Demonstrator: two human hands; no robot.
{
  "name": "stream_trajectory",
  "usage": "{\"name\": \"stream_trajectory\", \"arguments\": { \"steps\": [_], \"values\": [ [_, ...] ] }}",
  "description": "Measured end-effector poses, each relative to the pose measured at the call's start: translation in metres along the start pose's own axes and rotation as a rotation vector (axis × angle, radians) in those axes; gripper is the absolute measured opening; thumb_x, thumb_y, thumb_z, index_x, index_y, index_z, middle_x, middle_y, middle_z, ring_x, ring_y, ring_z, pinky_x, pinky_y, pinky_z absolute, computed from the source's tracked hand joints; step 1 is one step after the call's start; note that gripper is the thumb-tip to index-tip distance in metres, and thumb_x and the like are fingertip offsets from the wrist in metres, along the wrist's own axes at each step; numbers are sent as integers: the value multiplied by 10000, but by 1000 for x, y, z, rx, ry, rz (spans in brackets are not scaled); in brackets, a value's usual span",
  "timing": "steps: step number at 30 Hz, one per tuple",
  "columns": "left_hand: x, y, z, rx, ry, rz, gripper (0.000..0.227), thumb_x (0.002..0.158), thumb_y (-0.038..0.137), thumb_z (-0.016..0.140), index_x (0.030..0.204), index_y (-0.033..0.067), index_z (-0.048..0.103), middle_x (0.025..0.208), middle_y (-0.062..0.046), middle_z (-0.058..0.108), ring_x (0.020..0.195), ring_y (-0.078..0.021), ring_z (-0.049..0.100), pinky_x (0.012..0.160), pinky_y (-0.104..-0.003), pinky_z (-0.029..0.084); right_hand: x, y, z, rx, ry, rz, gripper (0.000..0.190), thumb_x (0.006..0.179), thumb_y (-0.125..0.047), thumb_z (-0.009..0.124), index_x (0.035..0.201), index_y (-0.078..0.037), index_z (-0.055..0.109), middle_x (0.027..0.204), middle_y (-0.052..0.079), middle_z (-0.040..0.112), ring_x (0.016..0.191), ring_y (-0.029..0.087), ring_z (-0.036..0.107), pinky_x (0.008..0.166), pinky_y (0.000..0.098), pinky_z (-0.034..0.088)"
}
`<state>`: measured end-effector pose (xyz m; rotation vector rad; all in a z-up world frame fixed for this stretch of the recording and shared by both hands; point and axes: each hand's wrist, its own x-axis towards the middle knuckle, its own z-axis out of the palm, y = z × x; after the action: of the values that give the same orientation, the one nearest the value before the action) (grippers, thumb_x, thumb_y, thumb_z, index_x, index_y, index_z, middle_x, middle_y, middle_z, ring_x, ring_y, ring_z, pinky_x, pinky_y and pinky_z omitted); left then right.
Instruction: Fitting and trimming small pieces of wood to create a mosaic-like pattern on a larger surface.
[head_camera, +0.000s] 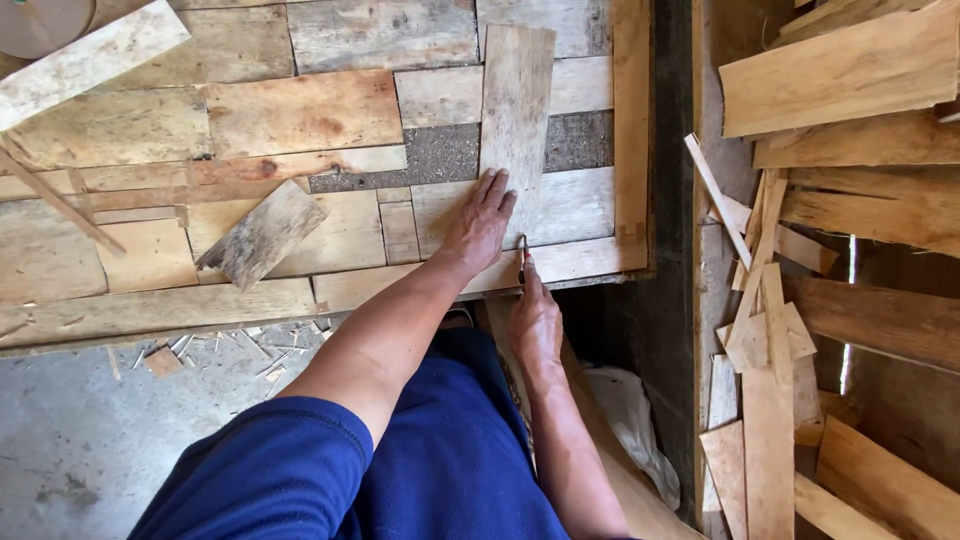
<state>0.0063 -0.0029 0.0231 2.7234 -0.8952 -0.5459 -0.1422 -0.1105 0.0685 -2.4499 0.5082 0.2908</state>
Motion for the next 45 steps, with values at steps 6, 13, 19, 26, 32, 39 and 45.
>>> {"name": "stream_trajectory", "arguments": {
  "steps": [6,13,19,26,32,39,45],
  "values": [
    [1,-1,3,-2,18,-1,628,871,21,534,1493,7,450,1650,-234,230,1531,-387,198,1260,-432,182,4,2,-22,203,32,-85,539,907,37,489,1435,-52,550,1185,263,709,1077,399,715,904,467,571],
    [-3,2,0,-71,15,-24,642,857,-5,560,1491,4,459,1658,-216,233,1545,-380,205,1261,-420,212,22,-28,-73,187,-36,-77,518,932,40,501,1433,-77,561,1178,238,728,1078,355,737,917,434,577],
    [-5,3,-13,-39,13,-55,739,772,-146,523,1480,55,468,1647,-169,245,1516,-335,239,1240,-401,241,138,-33,-45,183,157,-212,594,928,64,515,1509,-54,472,1199,258,716,1105,388,705,922,450,577],
    [-3,-5,-2,-175,78,-23,626,819,-86,547,1439,-5,518,1635,-214,291,1522,-362,269,1231,-422,299,260,-36,-12,243,344,-375,594,935,70,514,1513,-54,459,1260,230,710,1120,365,729,947,432,578],
    [-5,-10,1,-214,142,-9,609,790,-66,585,1396,-8,561,1607,-218,347,1506,-361,310,1226,-434,319,281,-42,-7,212,260,-307,600,930,56,509,1516,-65,468,1221,206,730,1094,341,736,944,426,577],
    [-2,-13,18,-210,218,22,527,842,-14,587,1369,-15,587,1589,-222,380,1507,-370,327,1226,-442,331,285,-41,-8,152,257,-284,610,910,74,518,1503,-58,470,1238,206,724,1106,337,733,966,412,570],
    [-4,-10,0,-221,143,0,548,834,-20,576,1382,-12,573,1600,-228,350,1500,-360,318,1233,-441,315,282,-48,-11,109,244,-270,609,933,78,510,1522,-72,460,1278,183,717,1123,301,732,979,399,585]
  ]
}}
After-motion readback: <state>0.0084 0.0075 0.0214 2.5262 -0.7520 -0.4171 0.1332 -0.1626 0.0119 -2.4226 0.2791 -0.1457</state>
